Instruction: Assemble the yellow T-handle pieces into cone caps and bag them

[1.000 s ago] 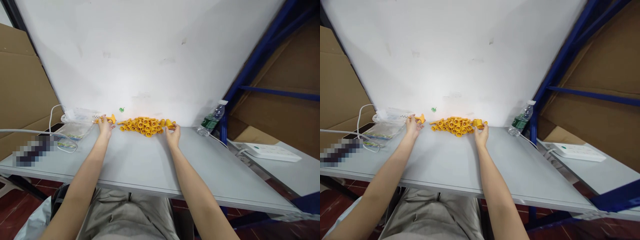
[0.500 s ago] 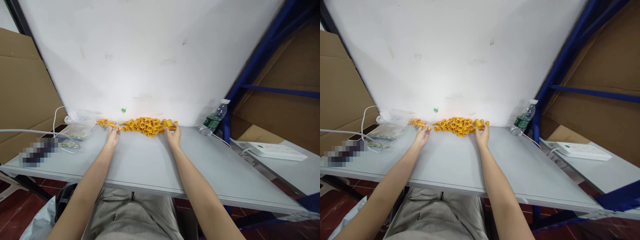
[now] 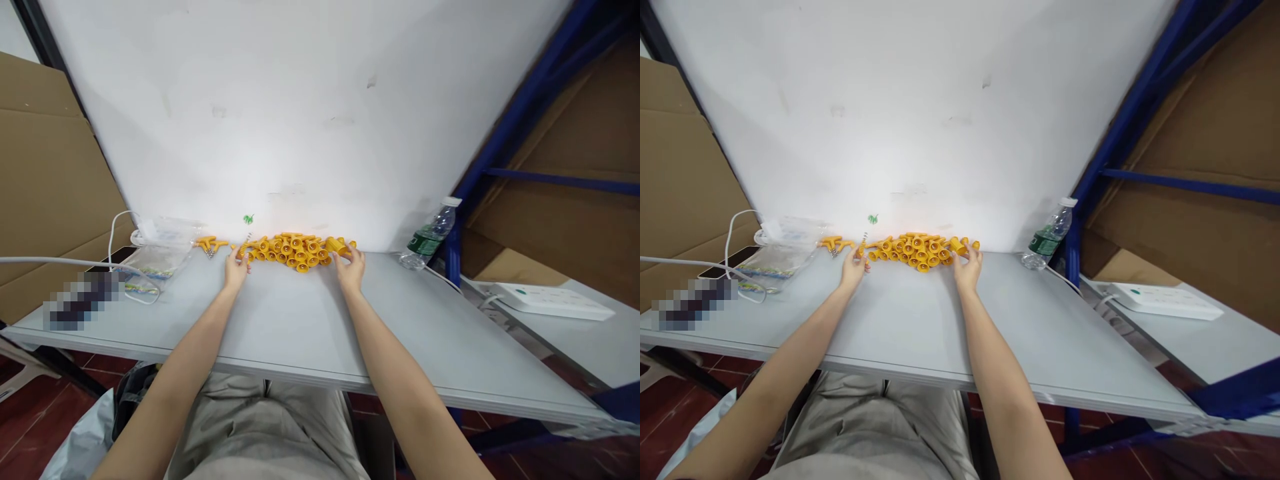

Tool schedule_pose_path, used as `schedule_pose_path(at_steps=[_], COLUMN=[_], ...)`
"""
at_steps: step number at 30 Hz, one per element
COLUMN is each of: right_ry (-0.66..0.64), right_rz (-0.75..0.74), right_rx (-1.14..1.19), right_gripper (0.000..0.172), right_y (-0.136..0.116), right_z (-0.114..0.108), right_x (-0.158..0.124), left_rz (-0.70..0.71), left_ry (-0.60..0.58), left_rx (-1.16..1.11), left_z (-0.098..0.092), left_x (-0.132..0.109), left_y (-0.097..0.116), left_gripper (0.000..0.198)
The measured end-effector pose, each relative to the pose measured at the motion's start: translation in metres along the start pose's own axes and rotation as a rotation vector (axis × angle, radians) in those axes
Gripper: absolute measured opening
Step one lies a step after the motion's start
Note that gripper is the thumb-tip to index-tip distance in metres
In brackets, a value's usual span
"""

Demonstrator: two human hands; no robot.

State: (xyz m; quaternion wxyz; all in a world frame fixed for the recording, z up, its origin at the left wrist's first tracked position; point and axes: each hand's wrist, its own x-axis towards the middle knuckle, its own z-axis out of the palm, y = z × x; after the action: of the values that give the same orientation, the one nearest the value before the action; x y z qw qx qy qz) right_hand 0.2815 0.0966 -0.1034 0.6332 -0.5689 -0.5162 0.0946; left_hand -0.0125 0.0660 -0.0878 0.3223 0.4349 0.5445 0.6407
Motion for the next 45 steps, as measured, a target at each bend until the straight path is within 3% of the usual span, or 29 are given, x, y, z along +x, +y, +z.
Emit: schedule_pose_path(at_steps=[3, 5, 11, 17, 24, 36, 45], right_ry=[-0.017, -0.025, -0.087, -0.321, -0.541, -0.54, -0.567], right_rz=[-0.009, -0.037, -0.187, -0.318, -0.391, -0.546, -0.522], right_rx=[0.023, 0.063, 0.125, 0.113, 0.103, -0.049, 0.001], right_gripper=[0.05, 0.052, 0.052, 0.048, 0.046, 0.038, 0.04], right_y=[-0.003, -0.007, -0.032, -0.056, -0.057, -0.048, -0.047], right_z=[0.003, 0.006, 0.012, 0.016, 0.019, 0.016, 0.014], right_x=[0.001, 0.001, -0.004, -0.014, -0.016, -0.008, -0.005], left_rz=[0.207, 0.271, 0.303, 0.347, 0.411, 0.519, 0.519], left_ry=[-0.016, -0.036, -0.081, -0.14, -0.165, -0.137, -0.1], left_rx=[0.23, 0.301, 0.378, 0.496, 0.603, 0.688, 0.741], left_z=[-0.001, -0.001, 0.0, -0.001, -0.004, -0.007, -0.008], left_x=[-0.005, -0.007, -0.012, -0.013, -0.011, -0.006, -0.006], left_y=[-0.001, -0.001, 0.004, 0.003, -0.001, -0.009, -0.007], left_gripper=[0.035, 0.036, 0.037, 0.041, 0.042, 0.041, 0.042])
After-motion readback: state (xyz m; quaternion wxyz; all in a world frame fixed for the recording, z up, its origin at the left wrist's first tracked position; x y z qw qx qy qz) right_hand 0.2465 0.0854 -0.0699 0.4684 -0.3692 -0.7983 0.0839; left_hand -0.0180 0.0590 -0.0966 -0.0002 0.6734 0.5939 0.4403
